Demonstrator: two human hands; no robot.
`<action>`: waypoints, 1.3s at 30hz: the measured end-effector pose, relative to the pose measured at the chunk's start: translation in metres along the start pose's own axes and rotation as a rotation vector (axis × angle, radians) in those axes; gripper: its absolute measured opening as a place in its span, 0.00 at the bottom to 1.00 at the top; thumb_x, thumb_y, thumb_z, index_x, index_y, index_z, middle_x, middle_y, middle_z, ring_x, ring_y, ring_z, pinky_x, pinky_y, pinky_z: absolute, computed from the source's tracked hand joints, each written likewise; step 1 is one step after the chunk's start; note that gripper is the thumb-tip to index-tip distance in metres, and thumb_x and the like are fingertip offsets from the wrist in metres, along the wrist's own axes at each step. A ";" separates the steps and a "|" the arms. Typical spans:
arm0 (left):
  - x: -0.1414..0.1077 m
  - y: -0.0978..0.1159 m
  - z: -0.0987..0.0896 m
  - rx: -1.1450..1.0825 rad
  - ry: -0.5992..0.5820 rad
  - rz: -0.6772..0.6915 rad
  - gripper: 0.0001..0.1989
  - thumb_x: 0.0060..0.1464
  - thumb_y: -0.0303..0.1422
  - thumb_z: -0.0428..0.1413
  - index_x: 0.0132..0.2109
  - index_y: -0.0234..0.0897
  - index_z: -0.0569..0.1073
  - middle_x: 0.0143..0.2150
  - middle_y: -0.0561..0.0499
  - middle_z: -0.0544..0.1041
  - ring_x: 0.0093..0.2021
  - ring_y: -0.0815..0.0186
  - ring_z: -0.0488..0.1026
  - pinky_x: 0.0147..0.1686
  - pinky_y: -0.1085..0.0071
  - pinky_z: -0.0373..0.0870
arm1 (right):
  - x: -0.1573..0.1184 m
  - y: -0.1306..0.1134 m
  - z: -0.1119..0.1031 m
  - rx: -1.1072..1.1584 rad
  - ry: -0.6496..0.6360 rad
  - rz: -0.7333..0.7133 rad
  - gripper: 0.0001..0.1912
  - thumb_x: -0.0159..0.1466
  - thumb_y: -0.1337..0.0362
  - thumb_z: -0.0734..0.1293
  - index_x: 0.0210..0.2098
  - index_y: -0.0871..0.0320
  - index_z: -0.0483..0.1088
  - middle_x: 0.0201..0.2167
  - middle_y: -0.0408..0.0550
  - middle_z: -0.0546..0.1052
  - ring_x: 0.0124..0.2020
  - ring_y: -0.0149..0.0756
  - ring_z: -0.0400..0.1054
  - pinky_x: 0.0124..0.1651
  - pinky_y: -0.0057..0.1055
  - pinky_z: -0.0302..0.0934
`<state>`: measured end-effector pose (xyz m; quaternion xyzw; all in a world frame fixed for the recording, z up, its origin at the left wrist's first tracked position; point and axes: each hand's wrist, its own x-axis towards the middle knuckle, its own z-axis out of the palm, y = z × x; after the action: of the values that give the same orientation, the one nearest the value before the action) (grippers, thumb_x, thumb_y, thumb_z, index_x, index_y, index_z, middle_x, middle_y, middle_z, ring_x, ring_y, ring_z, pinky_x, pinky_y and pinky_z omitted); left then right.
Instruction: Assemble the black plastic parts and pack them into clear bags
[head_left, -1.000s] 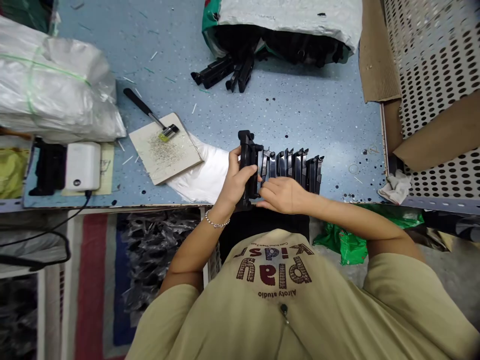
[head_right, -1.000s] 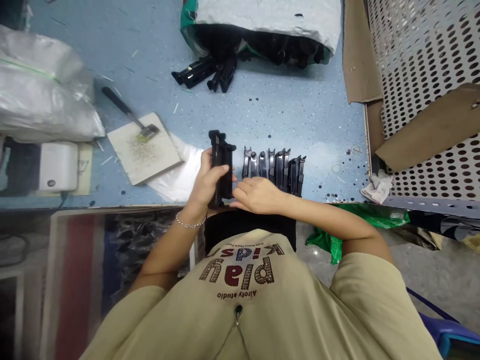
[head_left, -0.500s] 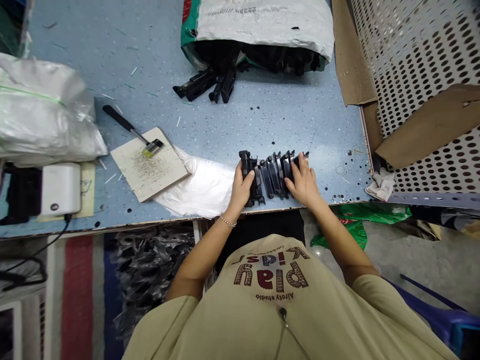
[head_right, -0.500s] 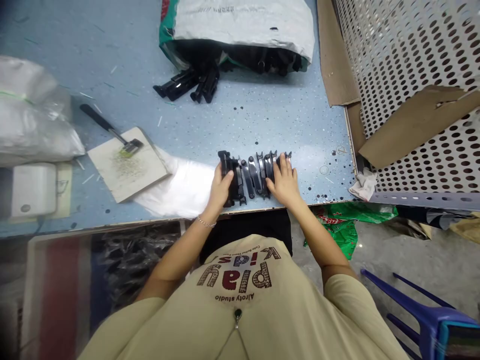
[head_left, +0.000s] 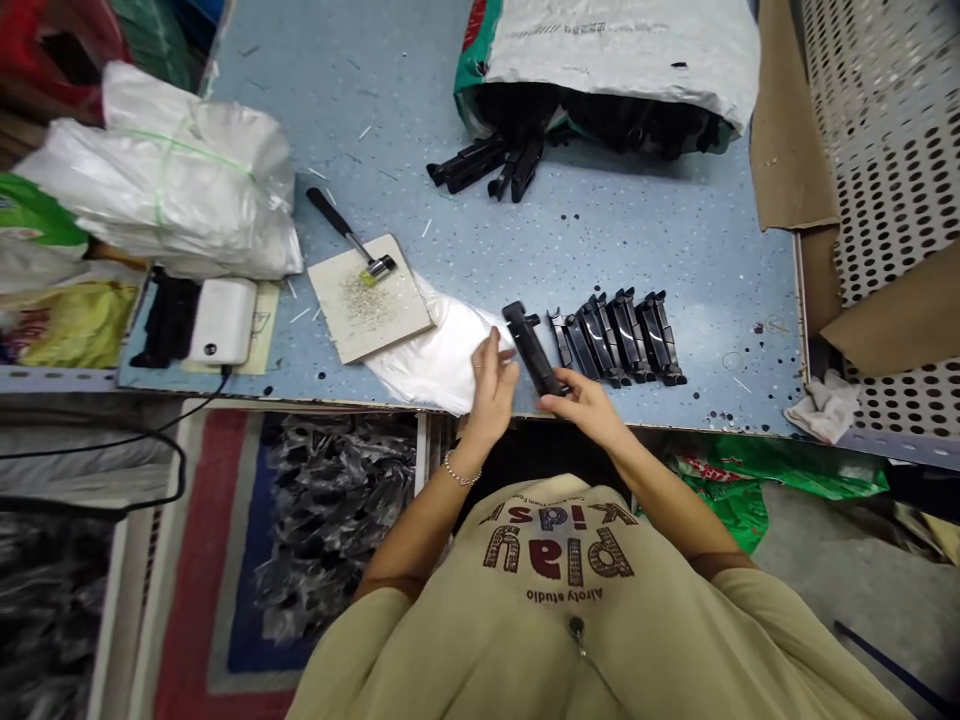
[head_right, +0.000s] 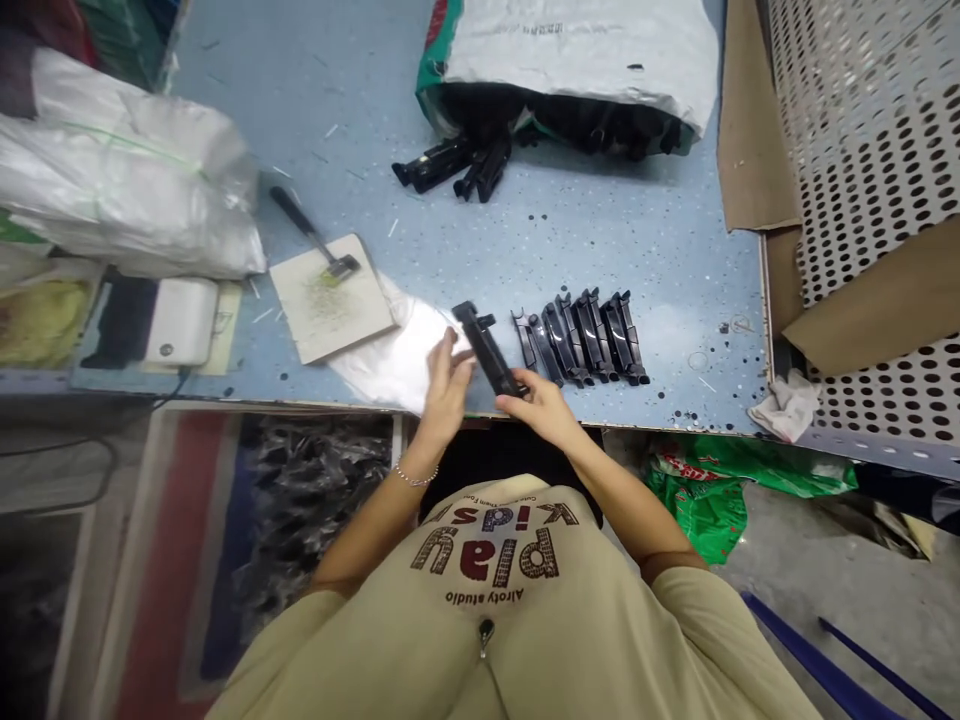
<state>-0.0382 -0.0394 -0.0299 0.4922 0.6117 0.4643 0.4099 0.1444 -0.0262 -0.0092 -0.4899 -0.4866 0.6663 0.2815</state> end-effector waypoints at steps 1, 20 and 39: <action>0.004 -0.005 -0.010 0.101 0.054 0.030 0.25 0.68 0.49 0.52 0.66 0.42 0.65 0.63 0.39 0.63 0.60 0.54 0.70 0.59 0.53 0.71 | 0.002 0.002 -0.003 0.102 0.007 0.047 0.28 0.55 0.50 0.79 0.51 0.55 0.74 0.40 0.48 0.81 0.40 0.45 0.80 0.47 0.45 0.75; 0.051 -0.026 -0.063 0.394 -0.112 0.021 0.09 0.63 0.31 0.55 0.33 0.39 0.75 0.40 0.46 0.77 0.44 0.57 0.74 0.51 0.59 0.71 | 0.033 -0.035 0.025 0.508 -0.130 0.049 0.24 0.55 0.47 0.80 0.43 0.55 0.77 0.41 0.49 0.84 0.46 0.43 0.80 0.53 0.40 0.75; 0.042 -0.013 -0.094 0.494 -0.096 0.306 0.29 0.64 0.24 0.49 0.71 0.38 0.66 0.69 0.38 0.69 0.64 0.56 0.73 0.61 0.59 0.74 | -0.009 -0.023 0.012 0.397 -0.223 0.158 0.25 0.58 0.42 0.75 0.33 0.60 0.76 0.27 0.51 0.81 0.23 0.35 0.73 0.23 0.29 0.65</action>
<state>-0.1387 -0.0143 -0.0226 0.6851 0.6047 0.3338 0.2315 0.1346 -0.0300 0.0158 -0.3849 -0.3346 0.8187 0.2639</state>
